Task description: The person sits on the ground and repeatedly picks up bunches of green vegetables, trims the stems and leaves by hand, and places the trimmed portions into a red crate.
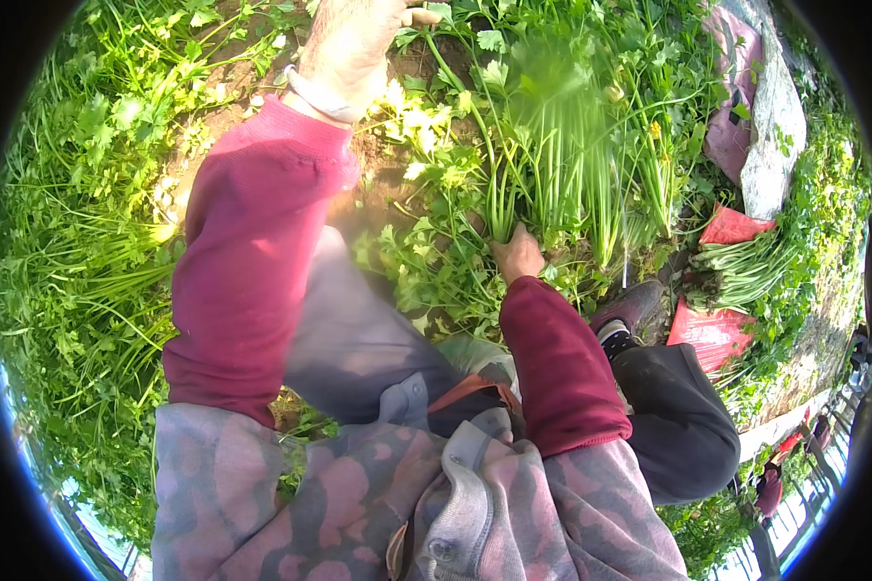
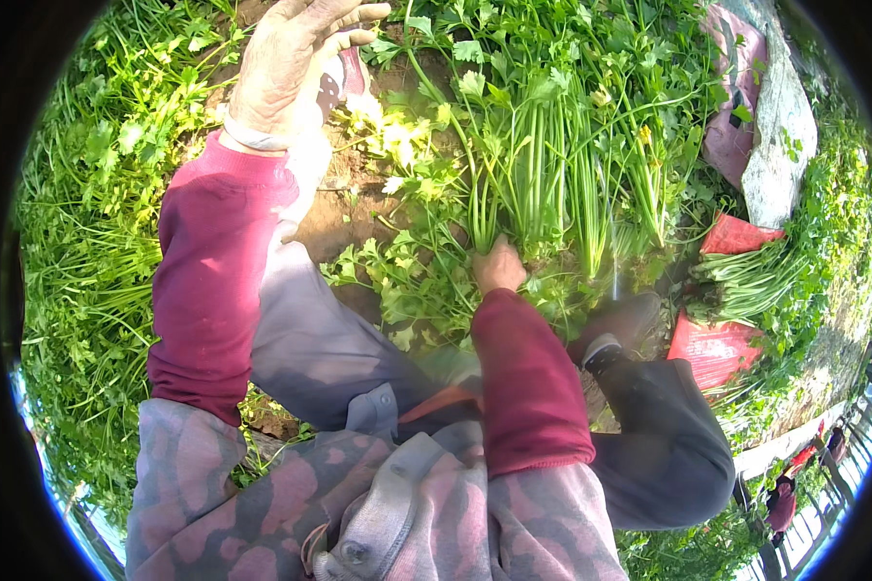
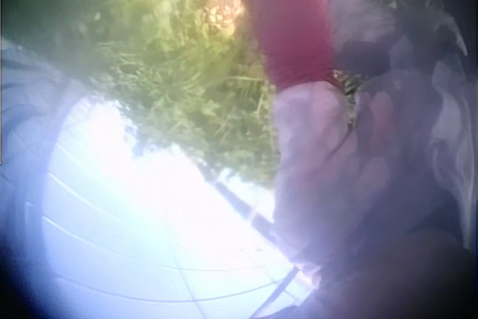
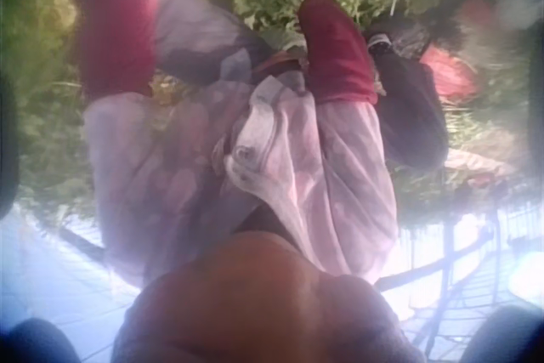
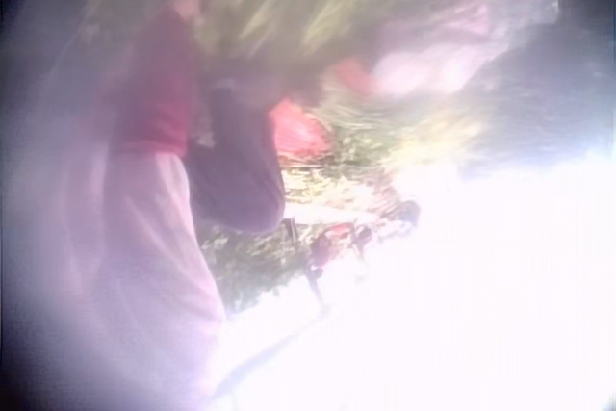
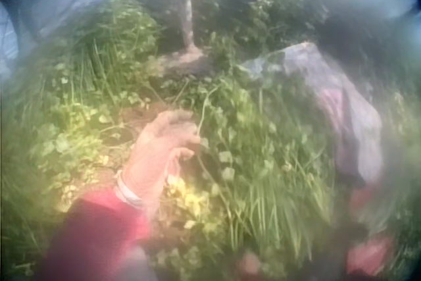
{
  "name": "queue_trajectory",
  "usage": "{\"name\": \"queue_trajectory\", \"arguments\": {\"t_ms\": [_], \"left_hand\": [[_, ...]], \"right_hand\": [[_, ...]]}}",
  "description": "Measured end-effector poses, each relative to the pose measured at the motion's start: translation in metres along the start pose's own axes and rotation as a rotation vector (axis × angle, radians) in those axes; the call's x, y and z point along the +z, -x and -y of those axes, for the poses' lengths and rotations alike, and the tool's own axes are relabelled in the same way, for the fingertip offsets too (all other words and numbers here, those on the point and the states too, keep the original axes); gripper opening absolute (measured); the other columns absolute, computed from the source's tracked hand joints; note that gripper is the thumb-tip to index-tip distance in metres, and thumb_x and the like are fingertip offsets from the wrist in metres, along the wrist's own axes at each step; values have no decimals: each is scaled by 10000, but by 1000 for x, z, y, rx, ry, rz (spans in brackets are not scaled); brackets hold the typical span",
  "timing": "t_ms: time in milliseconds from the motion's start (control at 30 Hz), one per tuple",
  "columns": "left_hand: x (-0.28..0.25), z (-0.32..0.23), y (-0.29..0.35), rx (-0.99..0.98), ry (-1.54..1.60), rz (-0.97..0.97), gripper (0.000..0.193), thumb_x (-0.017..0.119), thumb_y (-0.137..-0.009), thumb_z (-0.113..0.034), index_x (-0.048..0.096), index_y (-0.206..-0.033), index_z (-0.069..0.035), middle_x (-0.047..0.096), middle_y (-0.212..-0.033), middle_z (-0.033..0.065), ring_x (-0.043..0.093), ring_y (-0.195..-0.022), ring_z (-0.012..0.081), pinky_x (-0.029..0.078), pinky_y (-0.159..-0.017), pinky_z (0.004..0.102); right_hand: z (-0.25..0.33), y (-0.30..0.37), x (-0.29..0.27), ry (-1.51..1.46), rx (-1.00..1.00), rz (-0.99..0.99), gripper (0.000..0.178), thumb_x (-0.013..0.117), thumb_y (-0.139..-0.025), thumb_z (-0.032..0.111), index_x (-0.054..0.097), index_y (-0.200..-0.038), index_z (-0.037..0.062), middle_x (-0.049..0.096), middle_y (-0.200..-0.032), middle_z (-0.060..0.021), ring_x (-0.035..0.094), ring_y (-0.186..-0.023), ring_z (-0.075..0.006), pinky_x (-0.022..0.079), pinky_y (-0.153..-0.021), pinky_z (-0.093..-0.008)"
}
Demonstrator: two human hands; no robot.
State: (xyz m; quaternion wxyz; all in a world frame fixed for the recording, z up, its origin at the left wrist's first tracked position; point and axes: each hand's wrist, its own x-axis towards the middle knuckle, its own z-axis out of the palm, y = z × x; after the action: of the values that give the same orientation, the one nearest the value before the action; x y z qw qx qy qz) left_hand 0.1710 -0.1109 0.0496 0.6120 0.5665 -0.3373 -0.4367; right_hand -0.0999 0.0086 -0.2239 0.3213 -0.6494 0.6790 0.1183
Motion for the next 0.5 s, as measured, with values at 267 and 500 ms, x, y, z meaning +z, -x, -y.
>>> {"name": "queue_trajectory", "arguments": {"t_ms": [267,500], "left_hand": [[18,15,122,-130,258,59,203,512,-949,-98,575,-1121,-10,647,-952,65,626,-818,129,502,-718,242],[16,69,160,-298,341,-86,180,570,-932,-118,578,-1094,-41,634,-919,64,637,-813,156,505,-687,260]], "right_hand": [[27,71,-118,-1229,-269,345,288,702,-816,167,597,-1031,6,672,-875,-103,605,-694,-130,496,-627,-266],[7,126,-151,-1197,-44,373,215,621,-914,219,594,-986,18,625,-728,-44,542,-595,-98,421,-563,-213]]}}
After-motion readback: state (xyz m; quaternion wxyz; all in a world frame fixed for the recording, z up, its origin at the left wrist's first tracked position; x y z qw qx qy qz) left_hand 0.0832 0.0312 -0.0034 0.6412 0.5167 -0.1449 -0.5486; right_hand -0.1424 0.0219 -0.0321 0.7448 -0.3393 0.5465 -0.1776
